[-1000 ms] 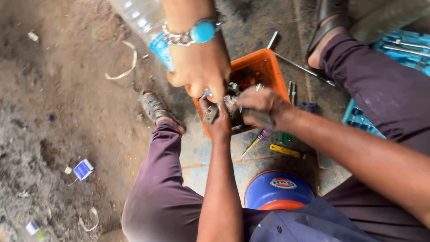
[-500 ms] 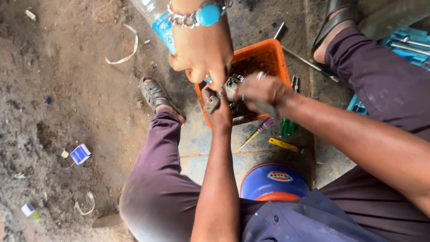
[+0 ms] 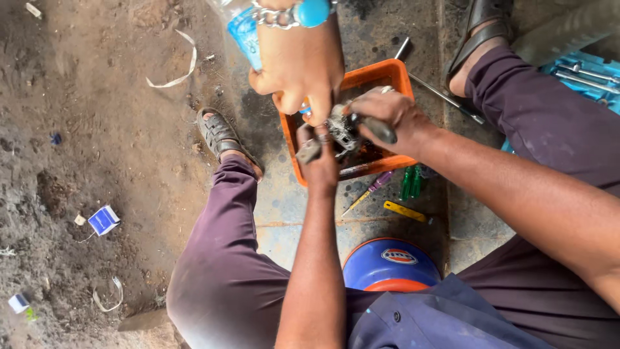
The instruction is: The person cleans a metal mechanical part by pouring liquid from a plastic bottle into an orange container and scrubbing the part with a brush. The person repeatedly wets and scrubs the part, then uses a screwdriver to clean inside a cylindrical opening.
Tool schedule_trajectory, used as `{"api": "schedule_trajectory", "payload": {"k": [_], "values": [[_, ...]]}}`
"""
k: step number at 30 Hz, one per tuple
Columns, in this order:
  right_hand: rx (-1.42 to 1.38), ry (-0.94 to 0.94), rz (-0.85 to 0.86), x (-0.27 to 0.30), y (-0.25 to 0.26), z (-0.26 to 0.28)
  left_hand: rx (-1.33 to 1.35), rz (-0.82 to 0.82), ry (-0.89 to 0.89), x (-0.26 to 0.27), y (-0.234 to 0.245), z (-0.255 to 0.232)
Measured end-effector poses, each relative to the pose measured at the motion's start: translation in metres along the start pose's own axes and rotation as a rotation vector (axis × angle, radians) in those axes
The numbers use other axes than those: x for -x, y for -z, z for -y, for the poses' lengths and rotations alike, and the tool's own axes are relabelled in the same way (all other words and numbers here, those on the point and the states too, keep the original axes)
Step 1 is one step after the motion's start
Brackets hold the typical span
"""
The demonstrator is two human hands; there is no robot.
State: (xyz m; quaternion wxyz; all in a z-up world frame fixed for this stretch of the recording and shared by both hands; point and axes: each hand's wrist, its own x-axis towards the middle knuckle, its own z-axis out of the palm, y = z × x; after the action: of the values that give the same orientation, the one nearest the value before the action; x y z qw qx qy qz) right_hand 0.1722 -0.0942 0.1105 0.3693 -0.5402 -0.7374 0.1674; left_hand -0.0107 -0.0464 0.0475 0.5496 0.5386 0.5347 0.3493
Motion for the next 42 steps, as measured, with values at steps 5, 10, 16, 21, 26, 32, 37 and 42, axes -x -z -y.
{"api": "schedule_trajectory", "payload": {"k": [5, 10, 16, 21, 26, 32, 37, 42], "values": [[-0.04, 0.087, 0.095, -0.005, -0.002, 0.015, -0.034, -0.045, -0.068, -0.006, 0.006, 0.002], [-0.09, 0.153, 0.112, -0.012, -0.006, 0.017, -0.151, -0.063, -0.161, -0.005, 0.016, 0.004], [-0.062, 0.155, 0.125, -0.015, -0.005, 0.011, -0.09, -0.025, -0.147, 0.002, 0.013, 0.01], [-0.029, 0.052, 0.097, -0.013, 0.001, -0.002, 0.035, 0.029, -0.072, -0.006, 0.007, 0.016], [-0.243, -0.226, 0.103, -0.007, -0.005, -0.009, 0.136, -0.036, -0.032, -0.006, 0.011, 0.008], [-1.165, -0.989, -0.478, 0.004, -0.01, -0.011, 0.754, 0.061, 0.225, -0.008, 0.022, -0.005], [-1.387, -1.28, -0.548, 0.024, -0.007, -0.004, 0.898, 0.134, 0.229, -0.01, 0.025, 0.016], [-1.261, -0.975, -0.606, 0.011, -0.015, 0.007, 0.71, -0.001, 0.563, -0.019, 0.026, 0.038]]}}
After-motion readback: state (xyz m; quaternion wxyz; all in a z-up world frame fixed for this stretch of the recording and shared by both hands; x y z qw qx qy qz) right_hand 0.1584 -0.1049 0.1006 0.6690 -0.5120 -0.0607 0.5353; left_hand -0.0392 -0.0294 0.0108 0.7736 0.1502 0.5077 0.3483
